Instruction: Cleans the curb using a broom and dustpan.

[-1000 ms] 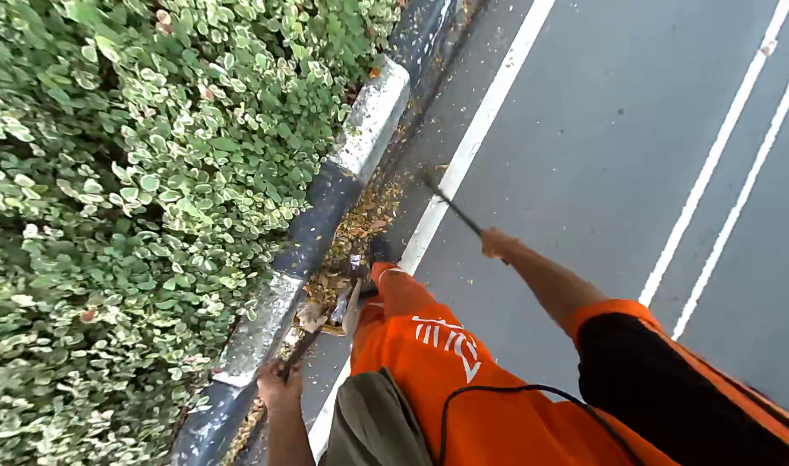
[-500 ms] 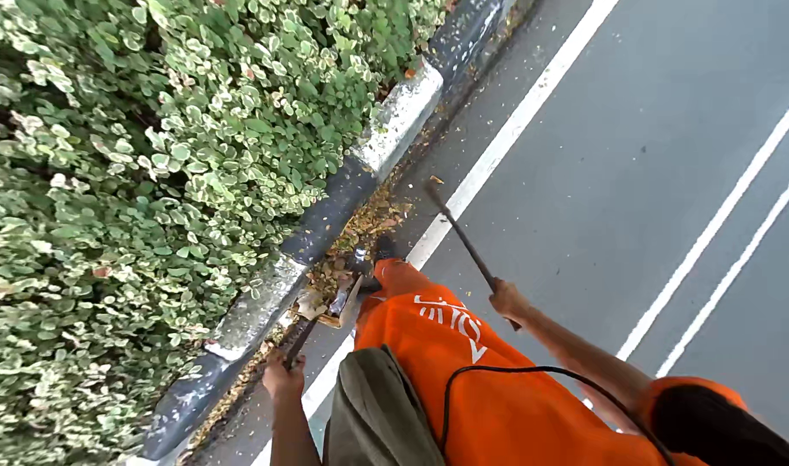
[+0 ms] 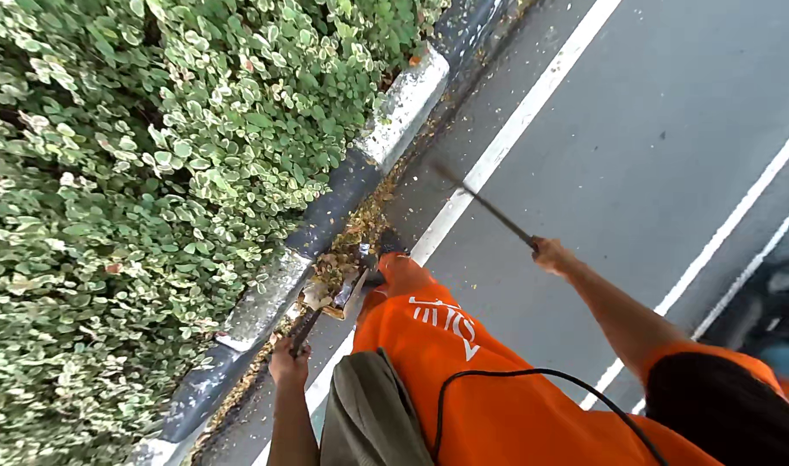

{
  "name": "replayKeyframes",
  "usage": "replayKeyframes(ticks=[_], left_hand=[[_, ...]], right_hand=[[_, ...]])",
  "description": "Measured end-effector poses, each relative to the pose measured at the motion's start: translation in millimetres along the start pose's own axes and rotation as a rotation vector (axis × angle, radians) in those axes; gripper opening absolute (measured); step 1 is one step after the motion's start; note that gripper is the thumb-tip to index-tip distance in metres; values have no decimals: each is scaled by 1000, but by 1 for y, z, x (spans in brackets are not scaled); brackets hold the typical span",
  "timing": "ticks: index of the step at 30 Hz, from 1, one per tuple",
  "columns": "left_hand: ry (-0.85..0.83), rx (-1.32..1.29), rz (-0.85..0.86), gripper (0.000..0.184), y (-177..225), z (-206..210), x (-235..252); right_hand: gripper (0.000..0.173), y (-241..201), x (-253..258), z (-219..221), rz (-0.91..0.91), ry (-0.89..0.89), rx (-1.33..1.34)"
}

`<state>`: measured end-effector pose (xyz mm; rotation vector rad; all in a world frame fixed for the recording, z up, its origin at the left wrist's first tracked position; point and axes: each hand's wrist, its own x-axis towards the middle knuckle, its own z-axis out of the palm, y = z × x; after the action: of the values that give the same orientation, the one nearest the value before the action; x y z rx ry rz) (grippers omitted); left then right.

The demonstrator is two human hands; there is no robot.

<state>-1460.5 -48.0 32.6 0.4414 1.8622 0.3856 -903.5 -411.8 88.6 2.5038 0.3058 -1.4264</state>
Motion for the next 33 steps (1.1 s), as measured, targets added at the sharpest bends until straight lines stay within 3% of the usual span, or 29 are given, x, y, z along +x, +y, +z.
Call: replayKeyframes(ticks=[4, 7, 11, 14, 18, 21, 25, 30, 33], left_hand=[[16, 3, -20, 11, -6, -2, -3], [10, -7, -19, 13, -6, -4, -3], [45, -45, -25, 12, -12, -7, 2], [51, -45, -28, 12, -5, -4, 0], [61, -80, -49, 11, 2, 10, -7], [81, -86, -50, 12, 1, 20, -14], [108, -94, -36, 11, -3, 25, -5], [100, -80, -40, 13, 7, 13, 3], [206, 43, -19, 18, 11, 11, -2]], right_hand=[[35, -20, 35, 4, 136, -16, 96], [26, 13, 39, -33, -83, -157, -72], [31, 69, 51, -112, -307, -42, -173], [27, 15, 57, -138, -193, 40, -135], [34, -84, 66, -68, 24, 9, 91], [27, -82, 72, -37, -87, -246, -81], [45, -54, 48, -120, -179, -380, -116], [38, -59, 58, -180, -157, -204, -104], [33, -78, 77, -179, -80, -92, -75]])
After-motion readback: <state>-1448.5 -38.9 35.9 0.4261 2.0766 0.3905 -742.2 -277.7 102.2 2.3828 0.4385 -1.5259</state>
